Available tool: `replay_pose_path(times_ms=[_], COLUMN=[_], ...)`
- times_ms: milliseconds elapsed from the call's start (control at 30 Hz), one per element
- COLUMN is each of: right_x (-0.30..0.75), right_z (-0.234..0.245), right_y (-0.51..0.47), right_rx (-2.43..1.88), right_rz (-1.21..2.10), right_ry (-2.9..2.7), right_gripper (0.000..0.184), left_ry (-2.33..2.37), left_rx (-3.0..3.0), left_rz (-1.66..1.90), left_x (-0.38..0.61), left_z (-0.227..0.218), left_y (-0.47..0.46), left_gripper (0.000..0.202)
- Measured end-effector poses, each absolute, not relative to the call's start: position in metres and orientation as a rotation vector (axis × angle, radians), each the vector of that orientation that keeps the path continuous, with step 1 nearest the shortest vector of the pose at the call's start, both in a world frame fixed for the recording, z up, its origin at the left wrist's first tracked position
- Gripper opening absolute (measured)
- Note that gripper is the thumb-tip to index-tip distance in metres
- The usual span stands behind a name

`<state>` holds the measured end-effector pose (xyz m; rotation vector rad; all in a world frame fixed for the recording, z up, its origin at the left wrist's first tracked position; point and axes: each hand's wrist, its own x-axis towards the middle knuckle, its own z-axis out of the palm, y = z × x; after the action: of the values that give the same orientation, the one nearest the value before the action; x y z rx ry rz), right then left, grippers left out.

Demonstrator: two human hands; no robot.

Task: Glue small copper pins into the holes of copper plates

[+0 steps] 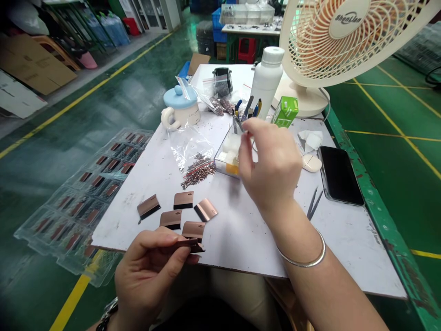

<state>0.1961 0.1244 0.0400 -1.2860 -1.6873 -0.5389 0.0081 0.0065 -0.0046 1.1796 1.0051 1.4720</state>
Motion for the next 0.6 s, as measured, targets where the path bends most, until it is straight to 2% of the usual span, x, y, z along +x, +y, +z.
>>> replay_pose_path(times_ms=[133, 300, 600], right_x=[0.186, 0.173, 0.162], right_z=[0.046, 0.036, 0.019], right_y=[0.092, 0.033, 0.013], right_rx=[-1.282, -1.139, -1.049], right_rz=[-0.227, 0.415, 0.447], right_ry=[-1.766, -1.862, -1.82], right_gripper=[0.027, 0.017, 0.021], left_ry=[0.996, 0.995, 1.058], left_rx=[1.09, 1.147, 1.447], left_rz=[1.474, 1.491, 1.463], left_x=[0.008, 0.006, 0.006], left_z=[0.0, -0.003, -0.005], left_y=[0.007, 0.007, 0.0], left_gripper=[0.024, 0.026, 0.028])
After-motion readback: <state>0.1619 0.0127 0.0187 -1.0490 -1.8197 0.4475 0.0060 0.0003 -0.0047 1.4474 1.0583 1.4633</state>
